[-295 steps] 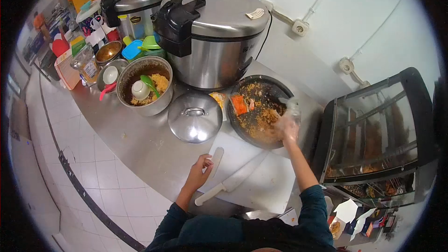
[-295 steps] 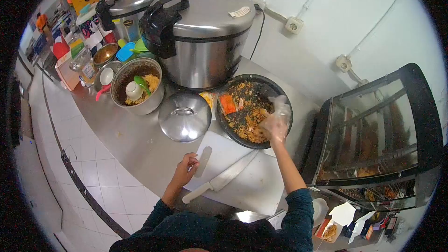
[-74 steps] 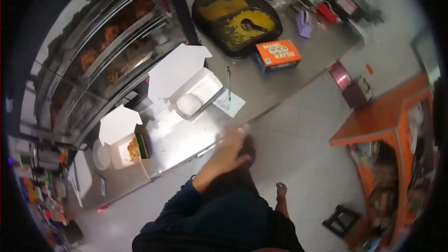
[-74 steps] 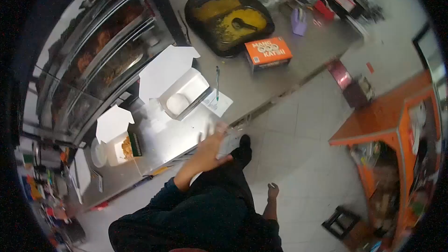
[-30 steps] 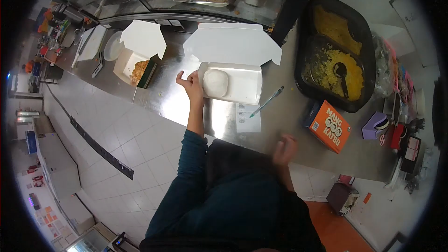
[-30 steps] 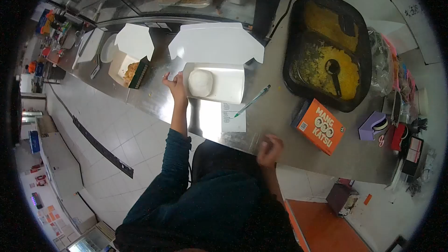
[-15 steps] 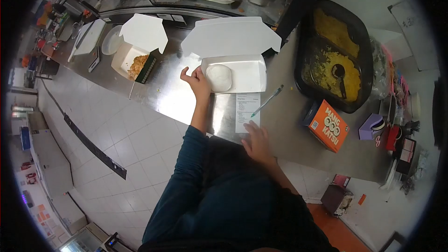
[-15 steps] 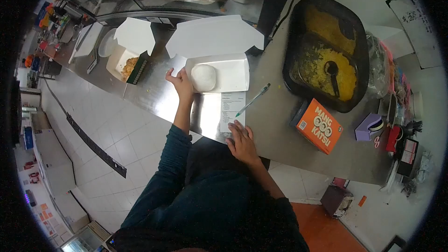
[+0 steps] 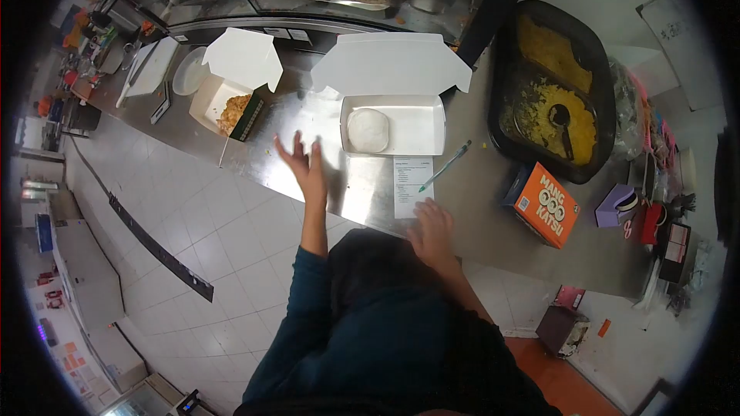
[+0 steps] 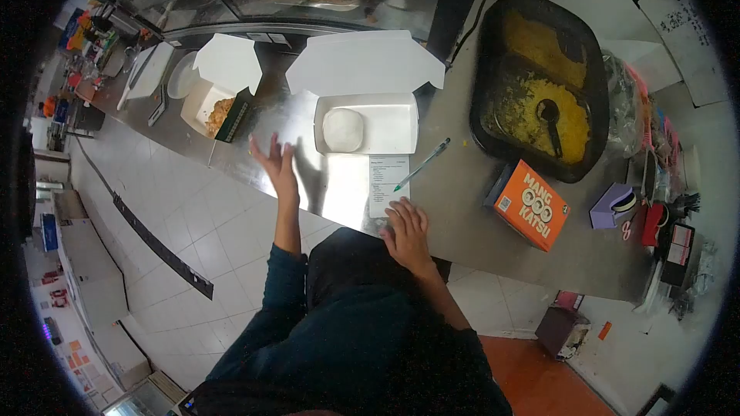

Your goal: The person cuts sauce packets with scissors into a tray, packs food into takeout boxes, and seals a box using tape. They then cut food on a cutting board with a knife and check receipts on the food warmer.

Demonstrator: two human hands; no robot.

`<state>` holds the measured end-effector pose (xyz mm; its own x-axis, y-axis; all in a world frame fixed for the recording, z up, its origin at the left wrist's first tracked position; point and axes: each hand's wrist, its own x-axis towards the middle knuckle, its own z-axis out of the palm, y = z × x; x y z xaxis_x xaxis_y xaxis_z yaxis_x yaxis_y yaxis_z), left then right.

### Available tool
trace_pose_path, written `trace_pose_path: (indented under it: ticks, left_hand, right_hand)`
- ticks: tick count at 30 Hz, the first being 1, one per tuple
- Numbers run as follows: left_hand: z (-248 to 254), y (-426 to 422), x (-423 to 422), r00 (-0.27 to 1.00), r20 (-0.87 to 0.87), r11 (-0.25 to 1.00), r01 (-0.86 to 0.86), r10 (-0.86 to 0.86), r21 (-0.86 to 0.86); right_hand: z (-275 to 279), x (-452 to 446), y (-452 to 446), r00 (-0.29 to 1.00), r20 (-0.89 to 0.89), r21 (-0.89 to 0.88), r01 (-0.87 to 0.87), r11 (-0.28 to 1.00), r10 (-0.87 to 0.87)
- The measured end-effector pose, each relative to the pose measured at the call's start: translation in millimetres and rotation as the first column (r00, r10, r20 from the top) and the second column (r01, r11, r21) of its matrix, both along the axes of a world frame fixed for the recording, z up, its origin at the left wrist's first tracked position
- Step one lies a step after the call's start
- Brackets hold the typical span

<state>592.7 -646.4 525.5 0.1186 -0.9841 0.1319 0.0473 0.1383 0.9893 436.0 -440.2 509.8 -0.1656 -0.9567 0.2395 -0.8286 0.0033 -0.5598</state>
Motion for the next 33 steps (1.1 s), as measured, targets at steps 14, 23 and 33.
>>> trace_pose_path:
  ticks: [14, 23, 33]
  left_hand:
    - [-126, 88, 139, 0.496, 0.747, 0.543, -0.811, 0.443, 0.216]
    - [-186, 143, 140, 0.524, 0.851, 0.374, -0.783, -0.033, 0.497]
    - [-185, 140, 128, 0.47, 0.868, 0.466, -0.739, -0.16, 0.486]
  right_hand:
    - [-23, -26, 36, 0.916, 0.122, -0.315, 0.401, 0.86, -0.382]
    - [-26, -26, 31, 0.883, 0.163, -0.312, 0.469, 0.826, -0.439]
    - [-28, -28, 28, 0.852, 0.263, -0.293, 0.517, 0.804, -0.452]
